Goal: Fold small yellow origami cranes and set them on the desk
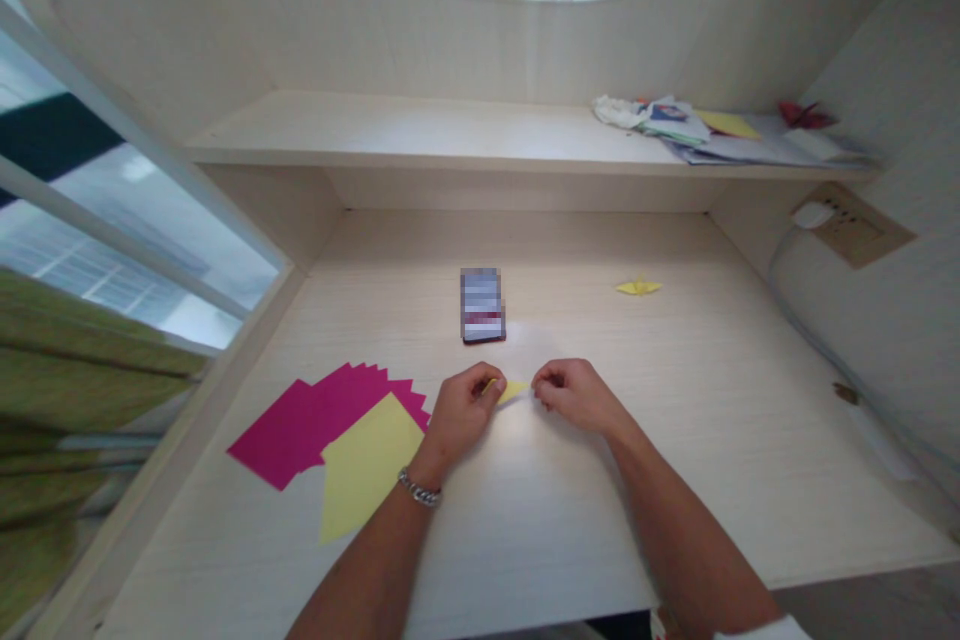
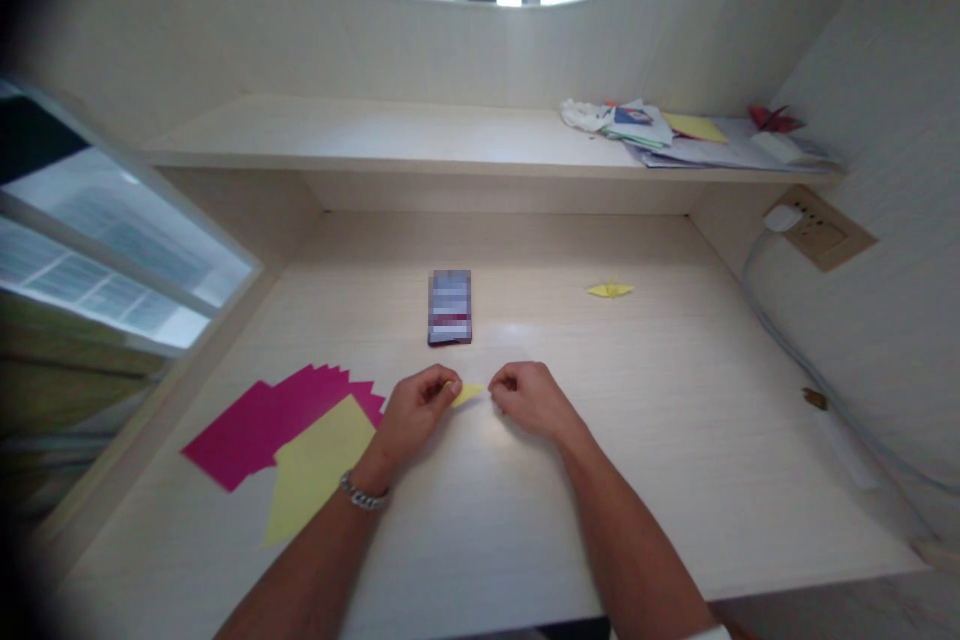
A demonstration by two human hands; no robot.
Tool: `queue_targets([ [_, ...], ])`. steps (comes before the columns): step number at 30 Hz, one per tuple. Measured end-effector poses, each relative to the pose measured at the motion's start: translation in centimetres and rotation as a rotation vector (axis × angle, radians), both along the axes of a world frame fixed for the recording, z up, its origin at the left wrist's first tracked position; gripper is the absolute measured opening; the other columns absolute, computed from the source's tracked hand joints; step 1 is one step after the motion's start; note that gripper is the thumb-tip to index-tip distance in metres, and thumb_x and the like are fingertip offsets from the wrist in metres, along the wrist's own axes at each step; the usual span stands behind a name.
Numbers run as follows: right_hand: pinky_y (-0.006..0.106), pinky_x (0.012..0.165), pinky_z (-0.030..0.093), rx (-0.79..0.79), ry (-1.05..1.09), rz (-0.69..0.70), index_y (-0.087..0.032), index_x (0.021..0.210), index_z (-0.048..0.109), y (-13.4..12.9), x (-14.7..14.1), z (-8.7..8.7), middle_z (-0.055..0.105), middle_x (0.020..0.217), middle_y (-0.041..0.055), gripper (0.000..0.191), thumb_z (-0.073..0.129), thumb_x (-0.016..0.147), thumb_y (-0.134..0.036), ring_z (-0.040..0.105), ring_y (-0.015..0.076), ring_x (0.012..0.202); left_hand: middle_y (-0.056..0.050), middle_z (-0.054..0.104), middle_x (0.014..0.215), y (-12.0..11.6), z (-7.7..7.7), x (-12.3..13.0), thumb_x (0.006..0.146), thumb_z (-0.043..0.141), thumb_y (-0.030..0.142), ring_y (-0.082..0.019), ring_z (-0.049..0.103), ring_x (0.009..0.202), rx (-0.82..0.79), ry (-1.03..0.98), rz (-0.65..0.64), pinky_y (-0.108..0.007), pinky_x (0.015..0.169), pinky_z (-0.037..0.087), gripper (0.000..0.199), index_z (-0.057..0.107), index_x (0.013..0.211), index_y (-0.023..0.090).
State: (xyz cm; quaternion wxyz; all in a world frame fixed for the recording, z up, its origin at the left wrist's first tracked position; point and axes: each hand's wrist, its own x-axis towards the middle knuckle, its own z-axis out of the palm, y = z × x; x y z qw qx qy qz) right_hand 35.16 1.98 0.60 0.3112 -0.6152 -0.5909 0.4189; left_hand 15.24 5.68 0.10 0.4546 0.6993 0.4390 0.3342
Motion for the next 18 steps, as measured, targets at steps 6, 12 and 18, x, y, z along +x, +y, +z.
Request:
queue_targets([
  [6, 0.024, 0.057, 0.046, -0.060, 0.382, -0.100, -0.015, 0.084, 0.062, 0.4, -0.7, -0.8, 0.063, 0.073, 0.0028, 0.021, 0.059, 0.076, -0.034, 0.058, 0.0132, 0.063, -0.001, 0.061, 0.067, 0.4, -0.7, 0.0, 0.079, 0.059, 0.032, -0.014, 0.053, 0.062, -0.103, -0.103, 0.059, -0.023, 0.057, 0.040, 0.018, 0.064, 0.077, 0.015],
  [12, 0.023, 0.056, 0.040, 0.050, 0.154, -0.031, -0.016, 0.074, 0.062, -0.2, -2.3, -0.3, 0.060, 0.063, 0.0001, 0.017, 0.056, 0.081, -0.031, 0.053, 0.0112, 0.058, -0.003, 0.065, 0.070, -0.2, -0.5, 0.8, 0.078, 0.058, 0.031, -0.015, 0.057, 0.064, -0.143, -0.080, -0.072, -0.025, 0.059, 0.043, 0.017, 0.066, 0.077, 0.016],
  [18, 0.023, 0.053, 0.039, -0.003, 0.175, 0.003, -0.016, 0.072, 0.064, -0.1, -0.8, -0.2, 0.059, 0.059, -0.0001, 0.016, 0.058, 0.077, -0.030, 0.052, 0.0116, 0.055, -0.002, 0.066, 0.065, 0.0, 0.2, 0.4, 0.074, 0.057, 0.023, -0.015, 0.058, 0.060, -0.186, -0.047, -0.148, -0.025, 0.057, 0.044, 0.012, 0.067, 0.072, 0.016],
])
